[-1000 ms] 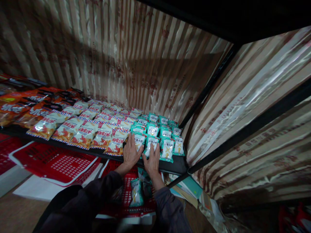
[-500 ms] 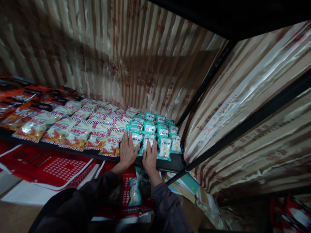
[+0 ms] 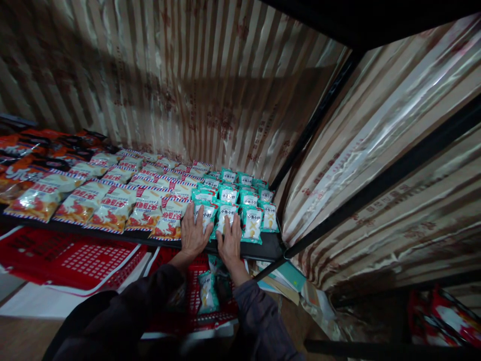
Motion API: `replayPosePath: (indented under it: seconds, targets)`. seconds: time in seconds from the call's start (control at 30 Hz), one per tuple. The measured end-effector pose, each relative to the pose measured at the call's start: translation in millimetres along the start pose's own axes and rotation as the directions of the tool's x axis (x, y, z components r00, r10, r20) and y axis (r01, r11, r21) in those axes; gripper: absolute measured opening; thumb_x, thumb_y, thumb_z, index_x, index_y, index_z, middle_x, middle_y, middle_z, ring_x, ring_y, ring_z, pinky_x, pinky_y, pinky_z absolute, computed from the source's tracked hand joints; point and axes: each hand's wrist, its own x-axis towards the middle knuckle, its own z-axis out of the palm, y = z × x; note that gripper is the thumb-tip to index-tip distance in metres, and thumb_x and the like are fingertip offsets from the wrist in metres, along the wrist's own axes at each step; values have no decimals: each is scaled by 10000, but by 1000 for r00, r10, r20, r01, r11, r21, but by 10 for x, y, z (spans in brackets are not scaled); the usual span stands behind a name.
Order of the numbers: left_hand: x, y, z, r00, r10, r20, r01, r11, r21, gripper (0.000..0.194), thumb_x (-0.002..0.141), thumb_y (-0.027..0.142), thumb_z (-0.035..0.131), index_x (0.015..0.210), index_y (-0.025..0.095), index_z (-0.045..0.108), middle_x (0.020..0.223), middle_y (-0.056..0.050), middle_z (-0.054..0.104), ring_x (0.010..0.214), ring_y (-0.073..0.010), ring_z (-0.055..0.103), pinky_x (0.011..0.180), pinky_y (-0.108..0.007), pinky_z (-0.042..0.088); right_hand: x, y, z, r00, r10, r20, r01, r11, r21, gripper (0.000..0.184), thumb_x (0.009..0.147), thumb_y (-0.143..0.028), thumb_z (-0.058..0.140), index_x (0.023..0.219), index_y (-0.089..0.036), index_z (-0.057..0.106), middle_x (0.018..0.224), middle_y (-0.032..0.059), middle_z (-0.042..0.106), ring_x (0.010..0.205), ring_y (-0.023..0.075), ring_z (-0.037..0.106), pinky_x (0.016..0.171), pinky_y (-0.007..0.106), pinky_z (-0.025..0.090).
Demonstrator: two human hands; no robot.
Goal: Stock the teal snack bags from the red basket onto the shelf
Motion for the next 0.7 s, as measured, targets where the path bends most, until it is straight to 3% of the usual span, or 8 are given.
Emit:
replayPosePath:
  seconds: [0.2, 0.53, 0.7]
  targets:
    - [-42, 19, -53, 1000, 9, -30, -9, 1000, -13, 542, 916, 395, 439, 1395, 141, 434, 1534, -205, 315, 1446, -312, 255, 1135, -527, 270, -44, 43, -48, 1000, -30, 8, 30, 999, 27, 562, 964, -364, 410, 1467, -127, 337, 1583, 210, 185, 1472, 306, 142, 1105, 528, 310]
    - [-80, 52, -144, 999, 52, 16, -53, 998, 44, 519, 898, 379, 472, 1363, 147, 477, 1522, -194, 346, 1448, -305, 255, 1136, -507, 286, -104, 85, -29, 996, -88, -15, 89, 994, 66, 576, 970, -382, 394, 1489, -158, 288, 1588, 204, 171, 1474, 311, 145, 1088, 562, 327]
    - [91, 99, -214, 999, 4, -42, -4, 1000, -4, 473, 916, 338, 426, 1335, 135, 508, 1523, -176, 350, 1441, -291, 272, 1145, -493, 294, -72, 65, -110, 997, -58, -50, 63, 992, 113, 514, 993, -364, 318, 1455, -143, 359, 1571, 214, 220, 1468, 314, 177, 1082, 586, 326]
